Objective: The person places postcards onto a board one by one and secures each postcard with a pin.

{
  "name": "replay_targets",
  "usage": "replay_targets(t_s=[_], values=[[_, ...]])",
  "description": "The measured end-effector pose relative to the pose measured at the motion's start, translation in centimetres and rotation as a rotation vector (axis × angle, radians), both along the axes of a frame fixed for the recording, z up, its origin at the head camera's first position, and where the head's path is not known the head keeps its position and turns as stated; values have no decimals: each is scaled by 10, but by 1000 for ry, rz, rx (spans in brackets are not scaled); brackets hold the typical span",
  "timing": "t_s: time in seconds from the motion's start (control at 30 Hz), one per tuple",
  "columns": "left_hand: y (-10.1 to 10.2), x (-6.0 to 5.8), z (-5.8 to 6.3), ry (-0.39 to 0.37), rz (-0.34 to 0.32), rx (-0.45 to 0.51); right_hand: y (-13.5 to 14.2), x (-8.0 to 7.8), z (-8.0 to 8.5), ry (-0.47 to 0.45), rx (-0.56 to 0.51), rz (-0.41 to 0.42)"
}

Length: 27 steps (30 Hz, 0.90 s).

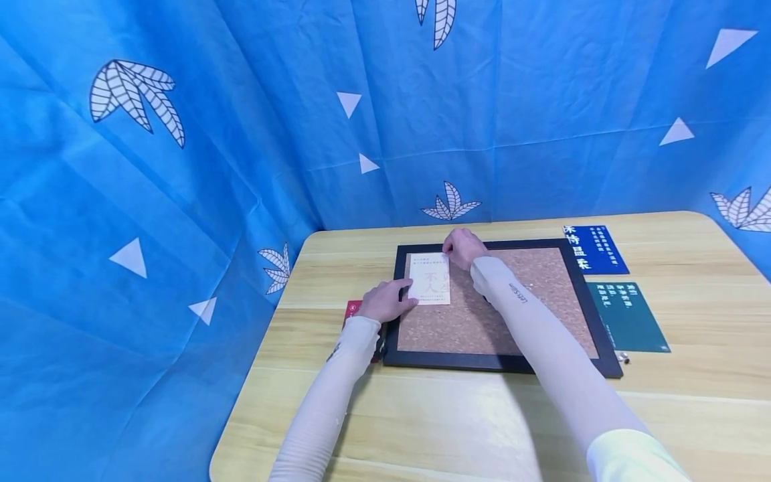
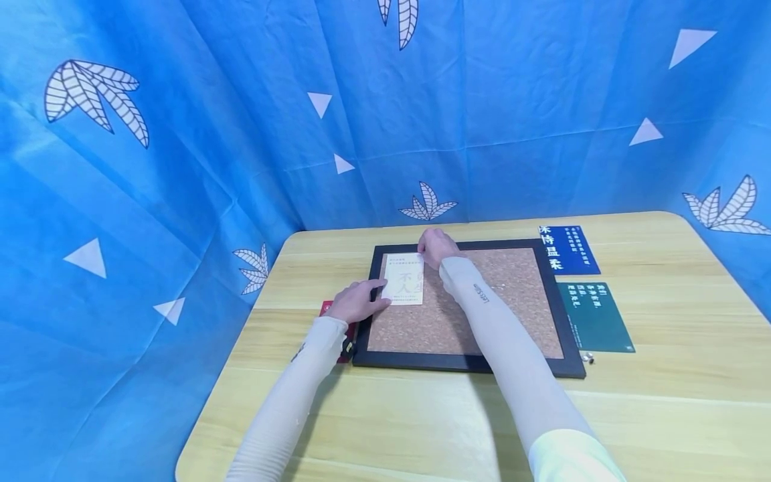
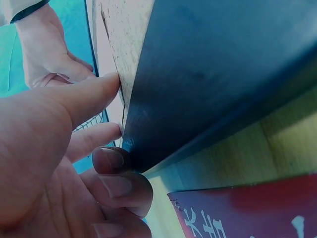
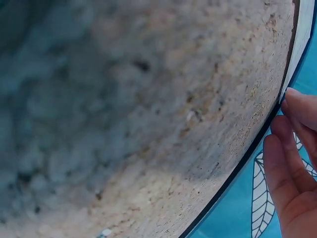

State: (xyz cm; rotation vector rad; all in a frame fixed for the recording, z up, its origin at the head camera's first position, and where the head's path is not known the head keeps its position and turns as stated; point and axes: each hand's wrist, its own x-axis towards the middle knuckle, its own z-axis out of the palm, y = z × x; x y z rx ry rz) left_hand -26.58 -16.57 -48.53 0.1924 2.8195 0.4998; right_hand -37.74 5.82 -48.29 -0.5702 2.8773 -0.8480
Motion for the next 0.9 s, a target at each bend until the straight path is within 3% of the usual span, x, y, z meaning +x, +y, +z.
replay_targets(t_s=[0.37, 0.7, 0.9], values=[[-1, 1, 0, 2, -5, 7, -4, 1, -1, 4, 37, 25], [-1, 1, 1, -8, -1, 17, -5, 4, 3, -63, 98, 4], [0, 2, 3, -16, 6, 15, -4, 3, 2, -38, 103, 43]])
